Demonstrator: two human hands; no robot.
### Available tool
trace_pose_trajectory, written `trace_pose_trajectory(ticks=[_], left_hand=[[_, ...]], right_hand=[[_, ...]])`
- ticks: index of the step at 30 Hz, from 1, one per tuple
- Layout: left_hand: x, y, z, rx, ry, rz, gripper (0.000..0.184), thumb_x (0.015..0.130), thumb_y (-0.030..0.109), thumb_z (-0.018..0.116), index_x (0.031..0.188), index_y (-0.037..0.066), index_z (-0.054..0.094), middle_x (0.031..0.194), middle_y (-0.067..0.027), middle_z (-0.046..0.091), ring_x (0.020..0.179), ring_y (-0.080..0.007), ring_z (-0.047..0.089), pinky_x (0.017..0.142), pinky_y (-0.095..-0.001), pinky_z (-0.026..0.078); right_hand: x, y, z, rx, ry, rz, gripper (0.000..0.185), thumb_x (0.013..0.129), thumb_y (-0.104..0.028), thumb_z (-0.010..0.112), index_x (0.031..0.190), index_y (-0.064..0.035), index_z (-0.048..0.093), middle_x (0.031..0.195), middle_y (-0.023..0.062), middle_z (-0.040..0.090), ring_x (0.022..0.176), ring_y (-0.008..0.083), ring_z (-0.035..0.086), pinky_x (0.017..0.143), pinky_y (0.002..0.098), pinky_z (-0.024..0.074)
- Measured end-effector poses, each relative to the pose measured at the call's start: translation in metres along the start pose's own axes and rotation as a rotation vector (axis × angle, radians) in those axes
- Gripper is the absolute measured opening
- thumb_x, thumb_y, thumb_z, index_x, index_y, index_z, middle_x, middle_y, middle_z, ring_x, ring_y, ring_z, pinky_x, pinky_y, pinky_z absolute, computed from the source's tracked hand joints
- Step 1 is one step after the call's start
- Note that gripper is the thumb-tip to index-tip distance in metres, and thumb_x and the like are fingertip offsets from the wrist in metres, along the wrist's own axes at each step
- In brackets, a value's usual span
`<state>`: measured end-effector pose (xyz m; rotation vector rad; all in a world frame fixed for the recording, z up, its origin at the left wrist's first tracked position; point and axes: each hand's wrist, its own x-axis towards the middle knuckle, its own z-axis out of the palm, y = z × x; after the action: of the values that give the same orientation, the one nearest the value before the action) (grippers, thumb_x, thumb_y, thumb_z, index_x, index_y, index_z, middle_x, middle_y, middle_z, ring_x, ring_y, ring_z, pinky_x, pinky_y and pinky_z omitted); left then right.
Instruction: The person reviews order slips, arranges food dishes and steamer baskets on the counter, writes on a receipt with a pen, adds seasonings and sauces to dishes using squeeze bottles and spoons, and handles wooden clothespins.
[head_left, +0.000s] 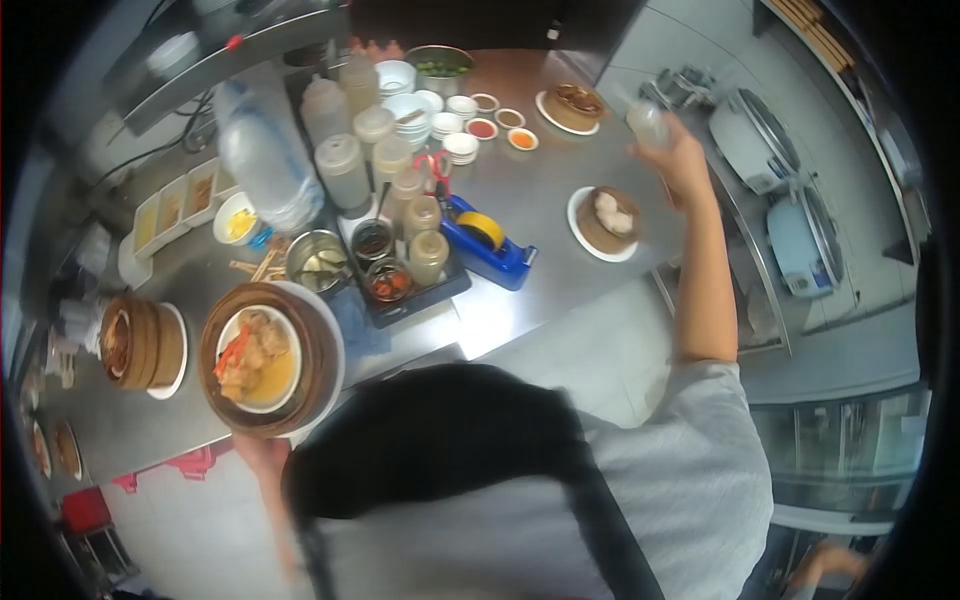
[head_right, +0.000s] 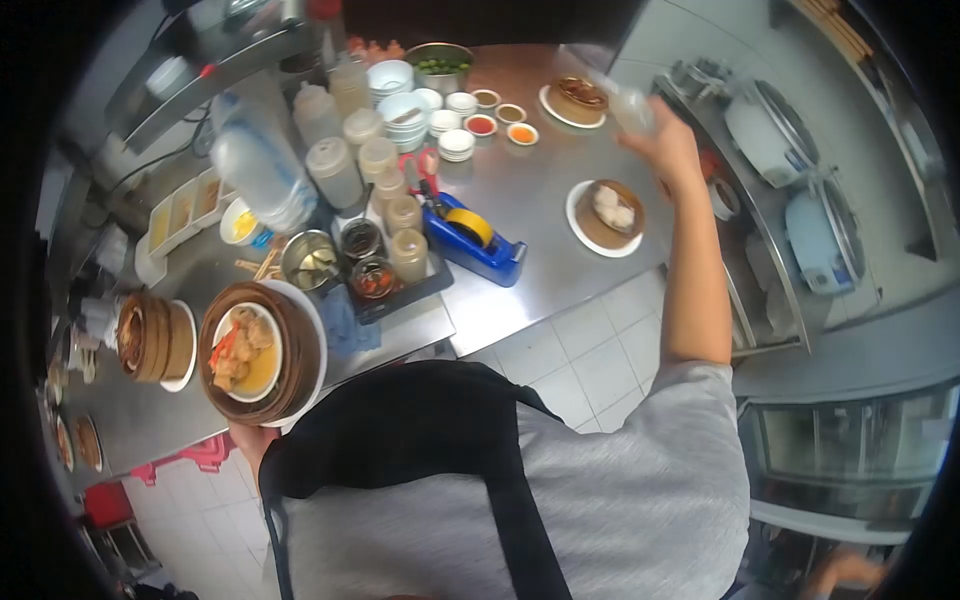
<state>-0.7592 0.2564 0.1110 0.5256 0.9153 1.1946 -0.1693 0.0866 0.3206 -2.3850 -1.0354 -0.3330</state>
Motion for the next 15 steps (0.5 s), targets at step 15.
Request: trace_pose_trajectory(ticks=[15], left_hand=[[-0.011, -0.011, 0.037, 0.002, 0.042, 0.072, 0.041, 0.092, 0.017, 0.048, 0.128, -0.001, 0.041, 0.127, -0.0136, 0.048, 0.113, -0.0236, 0.051, 0.094, -0.0368, 0.046]], right_hand=[[-0.021, 0.164, 0.091, -0.698, -0.489, 0.398, 0.05, 0.062, -0.029, 0.074, 0.11, -0.0203, 0.06, 0.106, 0.0037, 0.064, 0.1, 0.0251, 0.06, 0.081, 0.0389, 0.0483]])
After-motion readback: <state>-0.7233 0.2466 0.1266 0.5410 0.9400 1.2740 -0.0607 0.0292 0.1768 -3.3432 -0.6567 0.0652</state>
